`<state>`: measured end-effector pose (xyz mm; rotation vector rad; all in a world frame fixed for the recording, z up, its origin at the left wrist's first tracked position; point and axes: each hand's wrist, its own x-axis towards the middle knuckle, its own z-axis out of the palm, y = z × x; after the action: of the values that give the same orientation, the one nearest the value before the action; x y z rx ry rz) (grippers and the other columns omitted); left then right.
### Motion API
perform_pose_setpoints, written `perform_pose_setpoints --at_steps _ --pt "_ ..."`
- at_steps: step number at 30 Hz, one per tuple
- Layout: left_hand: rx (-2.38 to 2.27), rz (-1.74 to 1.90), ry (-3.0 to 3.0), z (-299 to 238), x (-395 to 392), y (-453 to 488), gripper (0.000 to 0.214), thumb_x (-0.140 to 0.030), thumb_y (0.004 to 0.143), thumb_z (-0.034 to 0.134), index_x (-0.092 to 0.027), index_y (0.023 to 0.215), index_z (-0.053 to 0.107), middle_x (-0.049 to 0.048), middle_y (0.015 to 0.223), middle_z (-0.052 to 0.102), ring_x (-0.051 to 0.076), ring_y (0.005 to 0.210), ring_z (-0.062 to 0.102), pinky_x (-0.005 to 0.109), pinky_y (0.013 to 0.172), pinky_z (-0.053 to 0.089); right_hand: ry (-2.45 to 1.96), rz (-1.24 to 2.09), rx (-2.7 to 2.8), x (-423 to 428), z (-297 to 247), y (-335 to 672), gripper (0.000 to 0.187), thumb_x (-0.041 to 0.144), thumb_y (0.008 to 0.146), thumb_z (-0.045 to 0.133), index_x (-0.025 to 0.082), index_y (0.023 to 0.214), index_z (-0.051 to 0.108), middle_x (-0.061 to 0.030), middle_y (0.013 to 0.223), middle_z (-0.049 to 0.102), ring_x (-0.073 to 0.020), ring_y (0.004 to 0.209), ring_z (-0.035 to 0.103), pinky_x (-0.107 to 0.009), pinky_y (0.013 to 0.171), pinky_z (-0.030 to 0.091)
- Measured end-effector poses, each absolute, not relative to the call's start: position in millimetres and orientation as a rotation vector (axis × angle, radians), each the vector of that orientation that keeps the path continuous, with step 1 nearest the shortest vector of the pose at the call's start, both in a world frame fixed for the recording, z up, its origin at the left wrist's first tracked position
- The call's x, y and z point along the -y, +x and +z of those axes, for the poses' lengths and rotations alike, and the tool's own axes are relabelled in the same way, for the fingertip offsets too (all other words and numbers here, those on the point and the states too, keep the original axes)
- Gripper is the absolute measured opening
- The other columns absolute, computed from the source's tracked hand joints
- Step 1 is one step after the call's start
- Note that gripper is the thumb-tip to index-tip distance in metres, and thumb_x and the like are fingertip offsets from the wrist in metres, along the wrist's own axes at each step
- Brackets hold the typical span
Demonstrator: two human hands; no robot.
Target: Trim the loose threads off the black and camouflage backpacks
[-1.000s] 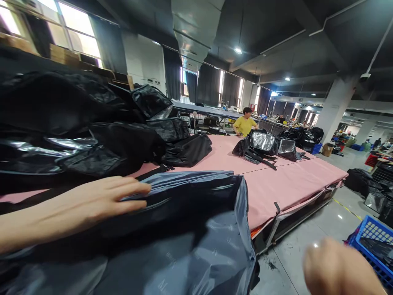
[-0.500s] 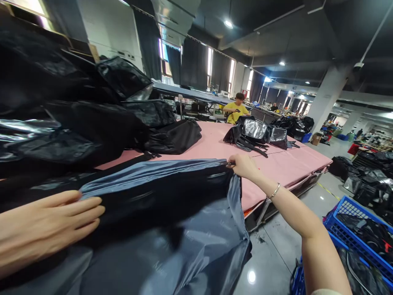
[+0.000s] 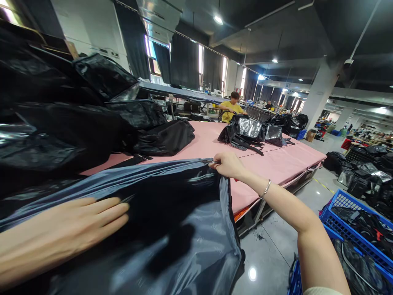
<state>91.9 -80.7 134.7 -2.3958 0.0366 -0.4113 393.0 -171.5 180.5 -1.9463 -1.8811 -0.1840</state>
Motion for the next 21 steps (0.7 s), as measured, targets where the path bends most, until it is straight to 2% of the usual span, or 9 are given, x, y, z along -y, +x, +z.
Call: perform_pose_setpoints --at_steps 3,5,7,10,13,16,19,21 --pt "-0.201 -0.501 -2.336 157 94 141 0.03 0.001 0.079 0.04 -0.021 0.077 0.061 0.0016 0.072 0.058 0.016 0.062 0.049 0.03 0.05 0.032 -1.749 -0.131 1.952 168 192 370 0.028 0.024 0.081 0.06 0.015 0.055 0.053 0.0053 0.056 0.047 -0.0083 0.056 0.04 -0.021 0.054 0.027" --pt "-0.212 -0.555 -2.34 165 105 176 0.027 -0.006 0.085 0.039 -0.019 0.077 0.06 0.0039 0.076 0.06 0.017 0.064 0.053 0.03 0.051 0.036 -1.719 -0.061 1.98 163 198 360 0.027 0.024 0.081 0.06 0.015 0.056 0.054 0.0058 0.053 0.045 -0.0084 0.055 0.04 -0.021 0.054 0.027" --pt "-0.147 -0.528 -2.389 166 114 205 0.023 -0.01 0.085 0.041 -0.017 0.08 0.061 0.0077 0.078 0.061 0.019 0.068 0.057 0.031 0.056 0.042 -1.754 0.052 1.982 156 198 357 0.022 0.023 0.08 0.059 0.014 0.06 0.058 0.0057 0.053 0.047 -0.0086 0.056 0.041 -0.02 0.054 0.029" --pt "0.102 -0.432 -2.502 155 119 223 0.024 -0.005 0.085 0.038 -0.011 0.092 0.061 0.0122 0.08 0.062 0.023 0.073 0.062 0.032 0.057 0.047 -1.826 0.152 1.95 147 187 369 0.018 0.023 0.081 0.059 0.014 0.066 0.062 0.005 0.056 0.051 -0.0088 0.057 0.044 -0.02 0.055 0.031" --pt "0.238 -0.316 -2.602 143 112 215 0.017 -0.005 0.083 0.046 -0.01 0.095 0.058 0.0107 0.085 0.061 0.02 0.065 0.063 0.028 0.051 0.046 -1.884 0.137 1.907 143 169 390 0.024 0.029 0.083 0.058 0.014 0.066 0.061 0.0039 0.058 0.052 -0.0094 0.058 0.045 -0.02 0.055 0.031" --pt "0.283 -0.16 -2.646 139 103 188 0.014 -0.011 0.081 0.054 -0.012 0.095 0.059 0.012 0.103 0.06 0.017 0.061 0.063 0.027 0.05 0.046 -1.873 0.026 1.879 141 155 403 0.025 0.031 0.085 0.056 0.015 0.066 0.06 0.0018 0.062 0.055 -0.0111 0.062 0.048 -0.02 0.057 0.032" --pt "0.334 -0.015 -2.635 141 97 144 0.013 -0.01 0.081 0.051 -0.013 0.088 0.062 0.0139 0.121 0.056 0.013 0.055 0.06 0.026 0.049 0.044 -1.844 -0.11 1.884 139 151 406 0.022 0.027 0.084 0.055 0.016 0.064 0.059 -0.0011 0.067 0.06 -0.0136 0.066 0.052 -0.022 0.059 0.033" --pt "0.347 -0.043 -2.628 141 93 105 0.018 -0.008 0.081 0.048 -0.015 0.082 0.065 0.011 0.127 0.056 0.011 0.052 0.058 0.025 0.048 0.041 -1.859 -0.142 1.88 139 151 405 0.023 0.027 0.083 0.054 0.017 0.063 0.058 -0.0023 0.067 0.061 -0.0149 0.066 0.053 -0.023 0.058 0.033"
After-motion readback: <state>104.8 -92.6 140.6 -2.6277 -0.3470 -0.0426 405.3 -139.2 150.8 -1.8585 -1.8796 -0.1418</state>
